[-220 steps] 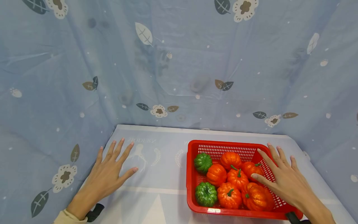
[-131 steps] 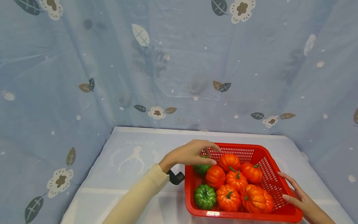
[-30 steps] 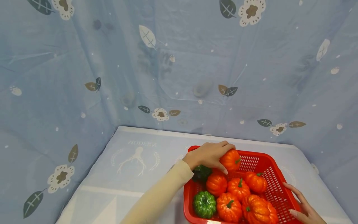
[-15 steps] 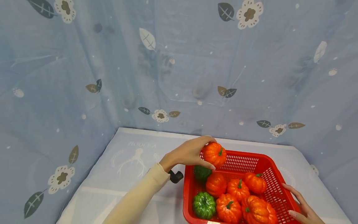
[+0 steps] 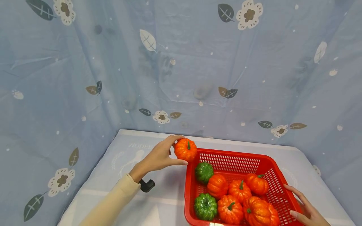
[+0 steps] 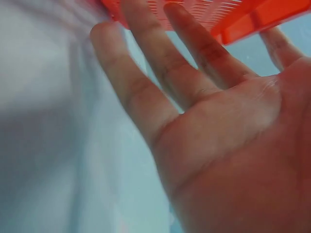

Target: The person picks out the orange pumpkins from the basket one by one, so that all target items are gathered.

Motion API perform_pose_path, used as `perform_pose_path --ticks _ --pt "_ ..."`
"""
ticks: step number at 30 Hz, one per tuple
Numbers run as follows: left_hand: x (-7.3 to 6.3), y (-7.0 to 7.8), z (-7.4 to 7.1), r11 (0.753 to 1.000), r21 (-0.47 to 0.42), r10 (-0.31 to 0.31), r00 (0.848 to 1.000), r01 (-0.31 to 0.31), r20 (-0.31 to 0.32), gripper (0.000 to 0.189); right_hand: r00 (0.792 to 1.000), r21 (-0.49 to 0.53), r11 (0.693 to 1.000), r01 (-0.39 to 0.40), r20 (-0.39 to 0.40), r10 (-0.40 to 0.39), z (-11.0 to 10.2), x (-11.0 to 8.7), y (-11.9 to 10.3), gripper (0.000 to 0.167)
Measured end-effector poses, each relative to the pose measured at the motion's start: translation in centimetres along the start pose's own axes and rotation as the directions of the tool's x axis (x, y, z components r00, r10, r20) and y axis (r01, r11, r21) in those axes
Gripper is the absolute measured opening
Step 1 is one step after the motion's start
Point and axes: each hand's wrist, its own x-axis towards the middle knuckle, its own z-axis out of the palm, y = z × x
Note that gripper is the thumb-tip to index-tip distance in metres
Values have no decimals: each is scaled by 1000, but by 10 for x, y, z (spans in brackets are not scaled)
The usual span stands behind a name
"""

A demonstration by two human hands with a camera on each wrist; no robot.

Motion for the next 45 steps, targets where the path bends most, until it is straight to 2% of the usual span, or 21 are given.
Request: perform_pose_path --ticks 6,13,18,22,29,38,40,45 --pt "-29 -24 -8 994 -47 -98 995 96 -29 87 998 5 998 -55 43 54 -2 -1 -11 70" --pt "-59 -44 -13 975 -74 -213 977 211 -20 88 997 -169 983 -74 -17 72 1 0 -23 75" --pt "-75 -54 -16 964 -72 -259 966 257 -26 93 997 -217 973 -81 -8 81 1 0 -31 76" --pt "-86 -61 -18 957 -92 -280 959 277 -30 94 995 -231 968 -102 -22 100 1 -1 -31 76" --pt "-102 -74 -18 940 -140 -316 949 311 -17 90 995 -157 983 -96 -3 97 2 -2 -25 76" --pt "-113 -88 -20 922 -177 -351 936 344 -12 82 996 -187 978 -93 -13 92 1 -1 -23 76" --pt "-115 -91 -21 912 -180 -375 927 368 -4 81 995 -187 977 -99 -20 97 1 -1 -21 76" --pt "-120 -100 -23 882 -145 -450 893 448 21 84 995 -167 981 -100 -22 98 2 -1 -19 74"
